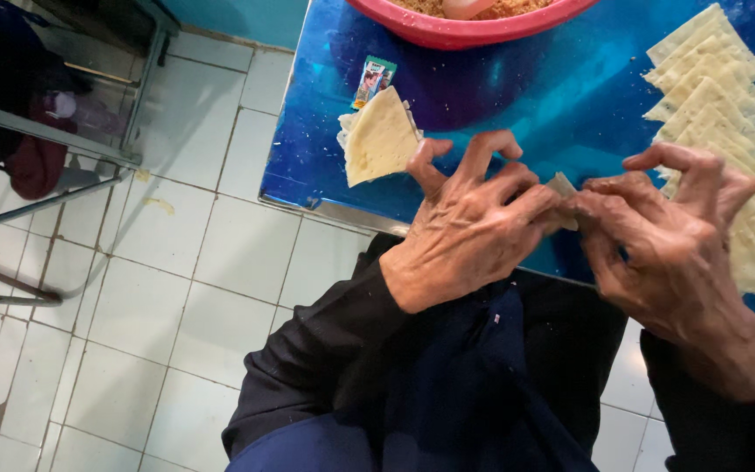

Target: The person folds thin square pastry sheets into rolls. They spoon a brown filling from a red bowl onto a sheet, roll the sheet by hand, seal the edge with paste from a blue bowl, and set the finished roll on the table beside a stack of prepared sheets.

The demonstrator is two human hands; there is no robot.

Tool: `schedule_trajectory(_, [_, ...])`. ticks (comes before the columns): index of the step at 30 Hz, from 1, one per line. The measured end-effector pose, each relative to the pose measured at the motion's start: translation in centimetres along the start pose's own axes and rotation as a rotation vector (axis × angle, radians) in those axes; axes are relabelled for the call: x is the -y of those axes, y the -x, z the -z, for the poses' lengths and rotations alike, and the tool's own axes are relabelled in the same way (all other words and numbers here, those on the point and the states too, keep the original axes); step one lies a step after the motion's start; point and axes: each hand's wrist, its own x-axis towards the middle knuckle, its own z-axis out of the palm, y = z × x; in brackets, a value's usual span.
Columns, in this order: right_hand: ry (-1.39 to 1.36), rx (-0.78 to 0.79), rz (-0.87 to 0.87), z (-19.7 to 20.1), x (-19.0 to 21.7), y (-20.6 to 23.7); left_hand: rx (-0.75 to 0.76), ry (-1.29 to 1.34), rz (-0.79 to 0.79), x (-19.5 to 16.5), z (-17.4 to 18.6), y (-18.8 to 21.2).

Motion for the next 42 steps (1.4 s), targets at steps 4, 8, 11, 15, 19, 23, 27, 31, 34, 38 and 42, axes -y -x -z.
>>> schedule_trajectory(4, [0.030,0.022,0.021,0.5,-0.1,0.4,-0.005,-0.045,-0.035,0.1,0.0,0.0])
schedule_trajectory(8, [0.121,0.003,0.052,0.0,-0.4,0.4,0.014,-0.001,-0.029,0.2,0.1,-0.1])
schedule_trajectory(11, [0.023,0.010,0.023,-0.4,-0.9,0.3,0.033,0.009,-0.024,0.3,0.3,-0.1])
schedule_trajectory(15, [-0.110,0.043,-0.068,-0.7,-1.3,0.0,0.041,0.020,-0.028,0.4,0.1,-0.3])
schedule_trajectory(19, [-0.186,0.056,-0.118,-0.9,-1.6,-0.4,0.059,-0.020,-0.030,0.4,0.0,-0.3])
schedule_trajectory(23, [-0.102,0.040,-0.119,-1.0,-1.2,-0.2,-0.037,-0.077,-0.049,0.0,0.1,-0.5])
schedule_trajectory(27, [0.041,-0.035,-0.052,-0.9,-0.2,0.8,-0.092,-0.196,-0.068,-0.2,0.2,-0.4])
schedule_trajectory(31, [0.145,-0.100,0.003,-0.5,0.4,1.0,-0.104,-0.245,-0.097,-0.1,0.1,-0.3])
schedule_trajectory(34, [0.212,-0.120,0.033,-0.2,0.3,0.4,-0.130,-0.241,-0.093,-0.1,0.0,-0.4])
schedule_trajectory(38, [0.385,-0.091,0.096,-0.1,0.5,-0.2,-0.118,-0.292,-0.072,-0.2,0.0,-0.7])
schedule_trajectory(42, [0.327,-0.116,0.067,-0.1,0.8,-0.3,-0.111,-0.337,-0.056,-0.2,0.1,-0.7])
